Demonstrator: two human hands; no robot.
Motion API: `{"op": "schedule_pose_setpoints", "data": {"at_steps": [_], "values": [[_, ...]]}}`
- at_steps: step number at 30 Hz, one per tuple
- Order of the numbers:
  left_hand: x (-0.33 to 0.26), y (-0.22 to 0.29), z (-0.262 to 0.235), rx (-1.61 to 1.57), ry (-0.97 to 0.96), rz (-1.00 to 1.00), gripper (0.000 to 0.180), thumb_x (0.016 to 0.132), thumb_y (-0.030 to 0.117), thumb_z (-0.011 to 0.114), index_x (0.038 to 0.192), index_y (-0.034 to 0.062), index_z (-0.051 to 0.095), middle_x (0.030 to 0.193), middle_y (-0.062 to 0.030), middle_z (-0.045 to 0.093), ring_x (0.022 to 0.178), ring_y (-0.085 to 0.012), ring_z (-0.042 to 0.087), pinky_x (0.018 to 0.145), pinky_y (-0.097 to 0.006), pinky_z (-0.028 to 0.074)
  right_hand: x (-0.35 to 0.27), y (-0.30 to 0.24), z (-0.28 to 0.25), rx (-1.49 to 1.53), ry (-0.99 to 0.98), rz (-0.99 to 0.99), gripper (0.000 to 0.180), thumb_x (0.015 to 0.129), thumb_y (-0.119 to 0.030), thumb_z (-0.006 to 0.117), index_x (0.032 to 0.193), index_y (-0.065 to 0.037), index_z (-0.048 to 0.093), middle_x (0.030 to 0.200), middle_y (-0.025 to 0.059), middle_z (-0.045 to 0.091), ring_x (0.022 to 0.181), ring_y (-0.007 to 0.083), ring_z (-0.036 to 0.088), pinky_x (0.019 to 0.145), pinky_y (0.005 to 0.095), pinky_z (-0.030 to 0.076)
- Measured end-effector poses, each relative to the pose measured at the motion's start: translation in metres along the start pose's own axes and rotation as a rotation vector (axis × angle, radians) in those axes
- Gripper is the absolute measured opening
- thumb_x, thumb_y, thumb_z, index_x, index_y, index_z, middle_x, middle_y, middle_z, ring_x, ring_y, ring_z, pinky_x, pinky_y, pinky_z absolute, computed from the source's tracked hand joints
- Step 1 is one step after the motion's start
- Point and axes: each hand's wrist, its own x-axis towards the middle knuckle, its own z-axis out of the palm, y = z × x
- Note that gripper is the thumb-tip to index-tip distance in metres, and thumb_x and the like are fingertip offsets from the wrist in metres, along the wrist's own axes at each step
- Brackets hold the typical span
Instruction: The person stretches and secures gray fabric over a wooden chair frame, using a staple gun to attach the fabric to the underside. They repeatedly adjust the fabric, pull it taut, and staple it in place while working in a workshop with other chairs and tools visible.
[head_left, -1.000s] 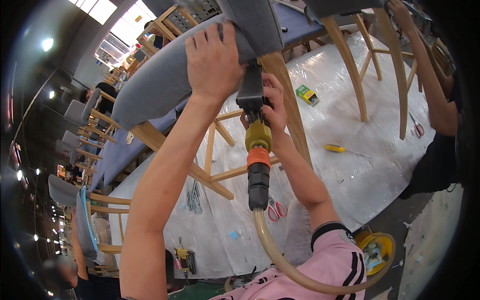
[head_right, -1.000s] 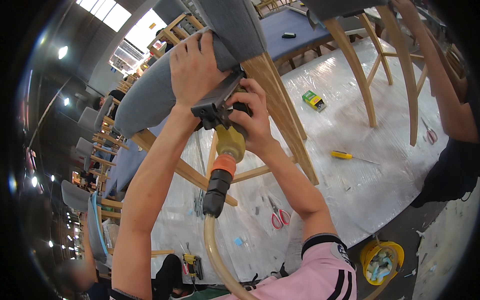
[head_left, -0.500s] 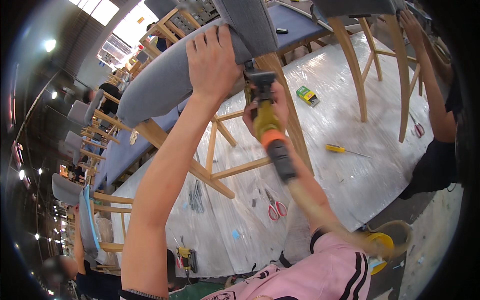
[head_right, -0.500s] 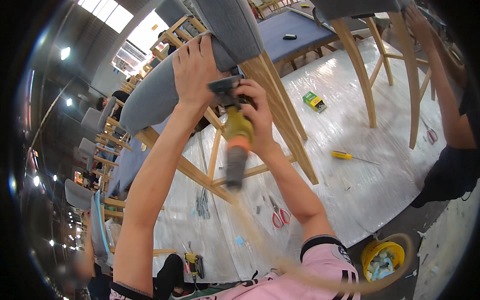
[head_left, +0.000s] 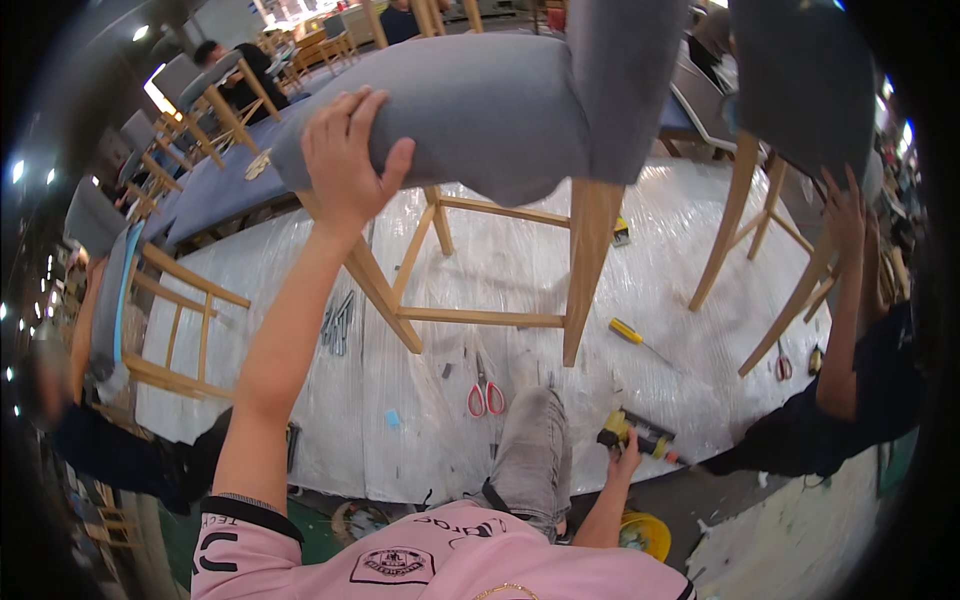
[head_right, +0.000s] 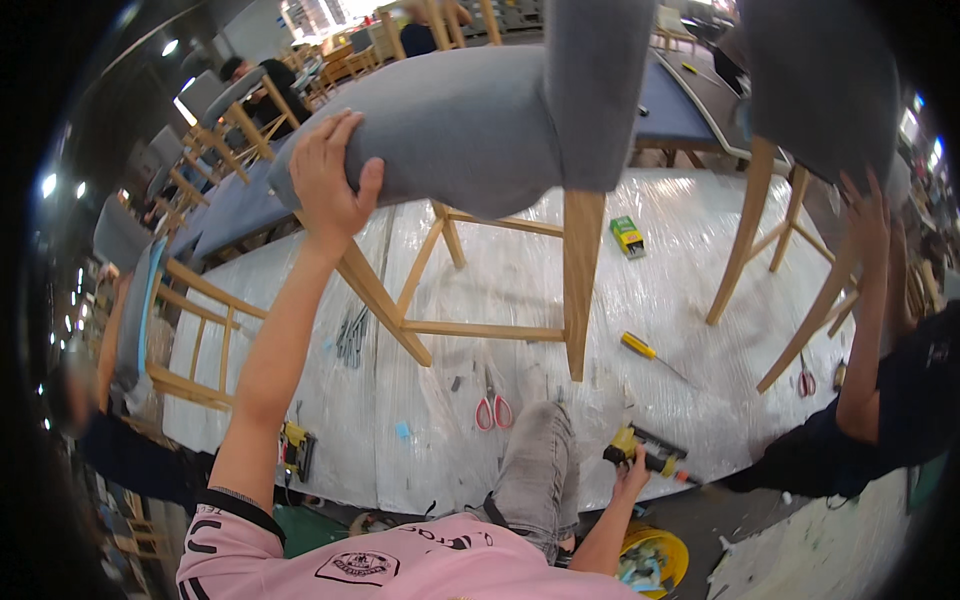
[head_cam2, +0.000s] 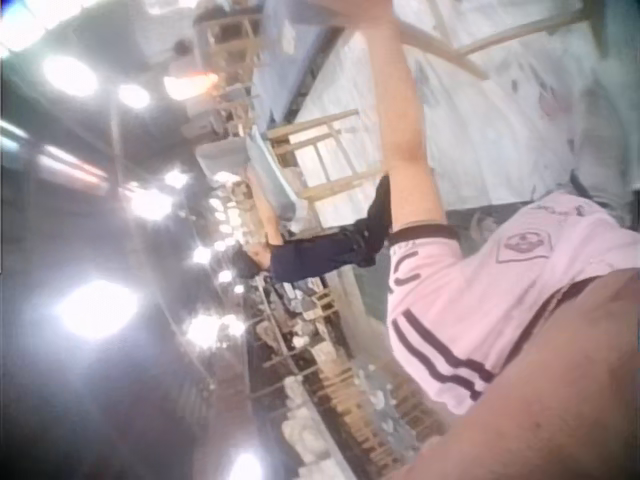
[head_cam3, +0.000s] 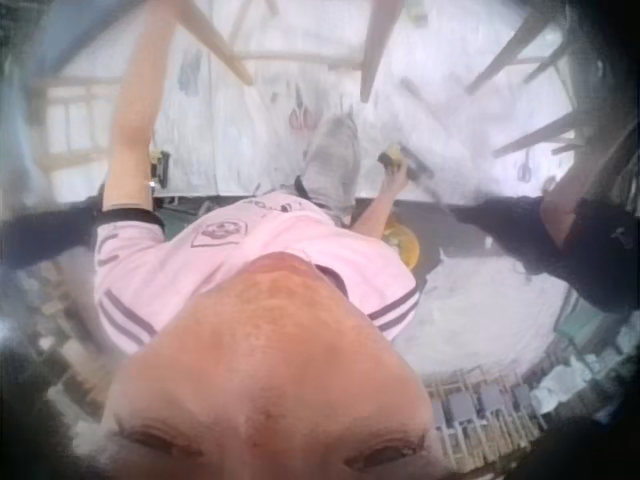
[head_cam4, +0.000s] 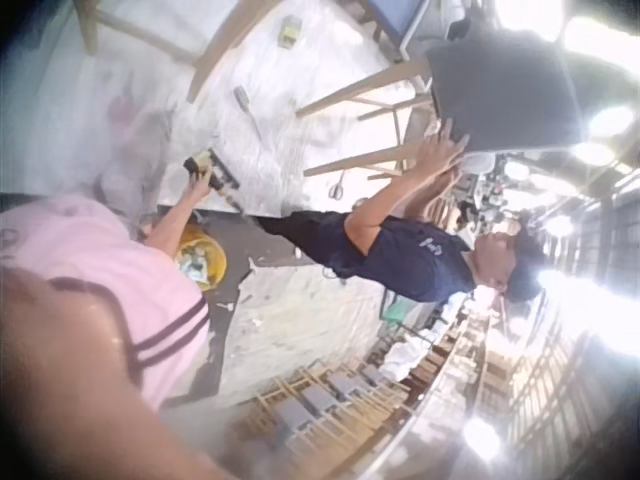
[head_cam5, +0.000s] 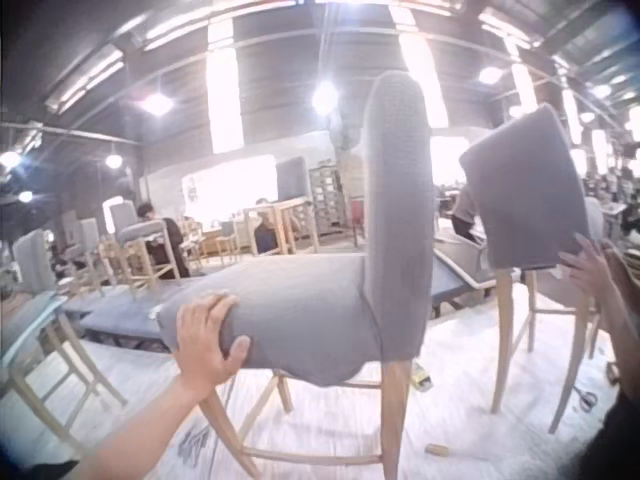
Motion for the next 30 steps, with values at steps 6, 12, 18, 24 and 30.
{"op": "schedule_pose_setpoints", "data": {"at_steps": [6, 12, 18, 24, 30], "values": [[-0.042, 0.022, -0.052, -0.035, -0.043, -0.064, 0.061, 0.091, 0.052, 0.066, 0.137, 0.0134, 0.060, 0.141, -0.0104, 0.057, 0.131, -0.0351, 0.051, 0.112, -0.052, 0.034, 0.020, 0.072, -0.039, -0.088, -0.195, 0.306, 0.059, 0.095, -0.055, 0.067, 0.133, -0.010, 0.059, 0.125, 0.0095, 0.067, 0.107, 0.0282, 0.069, 0.085, 0.0469, 0.060], [-0.076, 0.020, -0.121, -0.133, -0.183, -0.128, 0.056, 0.091, 0.039, 0.073, 0.140, 0.0145, 0.059, 0.147, -0.0127, 0.054, 0.136, -0.0367, 0.049, 0.116, -0.053, 0.033, 0.068, 0.084, -0.055, -0.472, -0.224, 0.531, 0.078, 0.096, -0.075, 0.047, 0.132, -0.006, 0.059, 0.118, 0.0163, 0.069, 0.106, 0.0378, 0.068, 0.089, 0.0554, 0.057], [-0.139, -0.042, -0.081, -0.773, 0.060, -1.227, 0.055, 0.108, 0.048, 0.043, 0.147, 0.0100, 0.053, 0.149, -0.0110, 0.053, 0.138, -0.0280, 0.047, 0.119, -0.043, 0.031, 0.038, 0.031, -0.036, -1.172, -0.316, 0.484, 0.070, 0.099, -0.064, 0.051, 0.115, 0.003, 0.062, 0.090, 0.0184, 0.072, 0.081, 0.0425, 0.072, 0.077, 0.0598, 0.060], [-0.169, -0.026, -0.071, -1.113, 0.244, -1.448, 0.082, 0.109, 0.064, 0.019, 0.156, 0.0003, 0.041, 0.159, -0.0094, 0.043, 0.147, -0.0218, 0.037, 0.124, -0.034, 0.021, -0.002, -0.006, 0.052, -1.095, -0.416, 0.040, 0.034, 0.098, -0.032, 0.062, 0.097, 0.001, 0.070, 0.074, 0.0108, 0.071, 0.068, 0.0242, 0.073, 0.056, 0.0394, 0.058], [-0.157, 0.053, -0.119, -1.036, 0.221, -1.627, 0.080, 0.112, 0.058, 0.018, 0.155, -0.0067, 0.037, 0.163, -0.0158, 0.038, 0.151, -0.0243, 0.032, 0.125, -0.035, 0.018, -0.015, -0.027, 0.045, -1.168, -0.667, -0.187, 0.032, 0.098, -0.029, 0.064, 0.106, 0.001, 0.070, 0.085, 0.0104, 0.072, 0.069, 0.0191, 0.070, 0.060, 0.0336, 0.058]]}}
